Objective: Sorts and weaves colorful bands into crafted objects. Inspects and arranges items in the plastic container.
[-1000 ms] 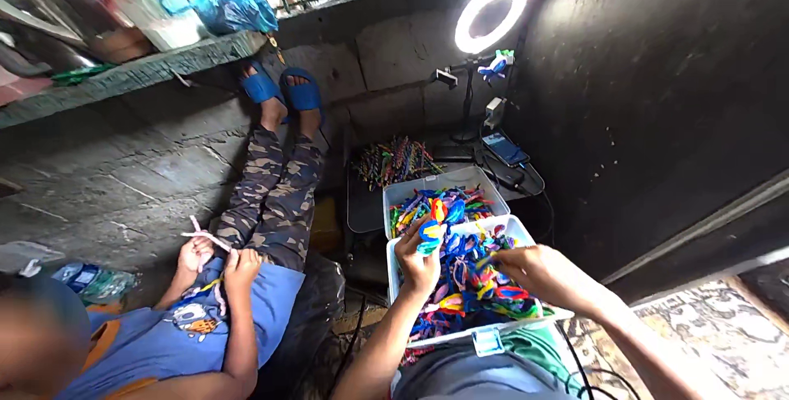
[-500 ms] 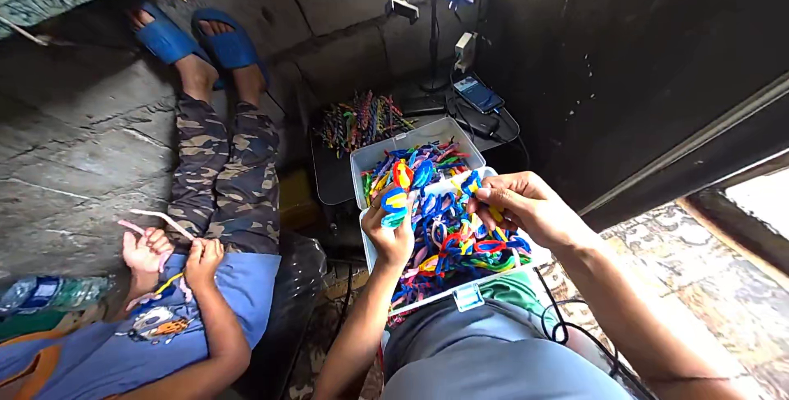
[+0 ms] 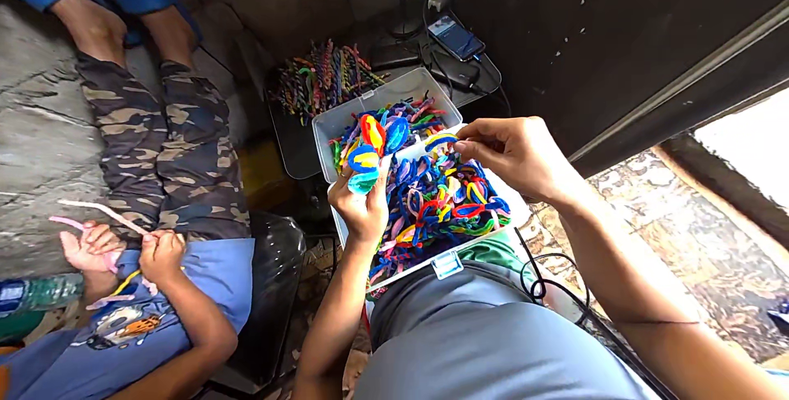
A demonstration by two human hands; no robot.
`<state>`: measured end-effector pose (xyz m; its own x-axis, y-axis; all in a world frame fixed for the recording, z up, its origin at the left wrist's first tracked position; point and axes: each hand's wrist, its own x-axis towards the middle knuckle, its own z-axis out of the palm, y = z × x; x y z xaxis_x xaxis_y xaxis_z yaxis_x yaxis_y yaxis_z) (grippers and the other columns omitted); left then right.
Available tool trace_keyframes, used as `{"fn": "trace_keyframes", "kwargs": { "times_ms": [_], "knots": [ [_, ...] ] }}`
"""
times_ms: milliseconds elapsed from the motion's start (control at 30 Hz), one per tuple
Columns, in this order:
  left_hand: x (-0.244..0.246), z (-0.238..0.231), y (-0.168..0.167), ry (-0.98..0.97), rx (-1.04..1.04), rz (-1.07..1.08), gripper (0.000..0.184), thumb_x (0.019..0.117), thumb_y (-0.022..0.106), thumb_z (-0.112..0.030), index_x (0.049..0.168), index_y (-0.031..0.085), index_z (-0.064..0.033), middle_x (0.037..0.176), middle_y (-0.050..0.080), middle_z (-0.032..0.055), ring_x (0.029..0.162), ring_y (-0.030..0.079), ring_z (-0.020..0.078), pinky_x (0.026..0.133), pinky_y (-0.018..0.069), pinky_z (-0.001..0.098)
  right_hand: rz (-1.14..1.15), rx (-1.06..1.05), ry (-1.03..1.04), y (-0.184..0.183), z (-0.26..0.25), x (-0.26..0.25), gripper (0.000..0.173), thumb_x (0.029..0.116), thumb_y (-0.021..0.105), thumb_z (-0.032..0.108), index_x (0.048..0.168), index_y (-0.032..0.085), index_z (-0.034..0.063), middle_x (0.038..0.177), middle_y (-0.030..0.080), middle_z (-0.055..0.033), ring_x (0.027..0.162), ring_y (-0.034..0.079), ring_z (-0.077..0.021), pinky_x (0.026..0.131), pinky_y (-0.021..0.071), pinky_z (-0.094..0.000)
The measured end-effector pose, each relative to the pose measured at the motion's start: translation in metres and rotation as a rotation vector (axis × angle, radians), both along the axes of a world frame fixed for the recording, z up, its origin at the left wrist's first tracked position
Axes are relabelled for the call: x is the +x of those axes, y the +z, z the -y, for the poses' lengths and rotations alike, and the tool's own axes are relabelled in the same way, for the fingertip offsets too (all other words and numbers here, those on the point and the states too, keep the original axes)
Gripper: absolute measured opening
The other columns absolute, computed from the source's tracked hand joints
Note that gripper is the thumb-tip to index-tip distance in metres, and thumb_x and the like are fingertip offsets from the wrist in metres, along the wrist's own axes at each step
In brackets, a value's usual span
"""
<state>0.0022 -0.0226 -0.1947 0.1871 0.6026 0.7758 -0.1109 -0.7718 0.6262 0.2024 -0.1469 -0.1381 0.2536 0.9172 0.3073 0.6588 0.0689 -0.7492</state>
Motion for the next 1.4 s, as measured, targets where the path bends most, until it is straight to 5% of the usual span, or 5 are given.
{"fn": "trace_keyframes", "kwargs": {
  "times_ms": [133,300,900,1167,1400],
  "knots": [
    [-0.002,0.0,0.006,0.023,-0.029,-0.376,0.018,0.0974,0.067,-0.012,0.097,0.075,0.0046,0.097,0.075,0.0121,0.093,0.071,0.0094,0.087,0.0572,0.0273,0.193,-0.082,-0.052,-0.012,-0.007,0.01,0.024,0.0987,0.067,0.018,0.117,0.073,0.0027,0.099,0.072,-0.016,0.083,0.068,-0.0315,0.074,0.054,-0.0522],
    [0.0,0.002,0.01,-0.053,-0.129,-0.866,0.034,0.0965,0.067,-0.009,0.129,0.069,-0.0021,0.136,0.063,0.0191,0.122,0.063,0.0342,0.101,0.051,0.0507,0.252,-0.475,0.22,-0.031,-0.013,0.013,0.03,0.0894,0.08,0.019,0.116,0.074,0.006,0.104,0.073,-0.0187,0.1,0.069,-0.0405,0.085,0.052,-0.0641],
    [0.005,0.006,0.006,-0.172,0.083,-0.678,0.024,0.094,0.062,-0.006,0.112,0.077,-0.0039,0.132,0.065,0.0157,0.134,0.053,0.0306,0.112,0.0422,0.0394,0.242,-0.569,0.612,-0.042,0.011,0.018,0.024,0.0915,0.076,0.024,0.078,0.078,0.0049,0.095,0.069,-0.0117,0.106,0.058,-0.0328,0.089,0.0451,-0.0507],
    [0.008,0.011,0.01,-0.316,0.029,-0.59,0.026,0.0982,0.062,-0.021,0.109,0.079,-0.0056,0.126,0.07,0.0133,0.131,0.056,0.0296,0.112,0.0441,0.0441,0.1,-0.247,0.577,-0.026,0.015,0.02,0.027,0.1005,0.06,0.019,0.095,0.074,-0.0038,0.105,0.069,-0.0197,0.105,0.063,-0.0344,0.094,0.0486,-0.0498],
    [0.004,0.015,0.043,-0.676,-0.142,-0.522,0.027,0.1023,0.054,-0.007,0.113,0.067,0.015,0.092,0.071,0.0159,0.083,0.067,0.0094,0.084,0.0548,0.0237,0.136,0.16,0.302,0.007,-0.003,0.006,0.032,0.1032,0.051,0.026,0.09,0.07,0.004,0.084,0.064,-0.0057,0.078,0.061,-0.0084,0.071,0.0491,-0.0206]
  ]
}}
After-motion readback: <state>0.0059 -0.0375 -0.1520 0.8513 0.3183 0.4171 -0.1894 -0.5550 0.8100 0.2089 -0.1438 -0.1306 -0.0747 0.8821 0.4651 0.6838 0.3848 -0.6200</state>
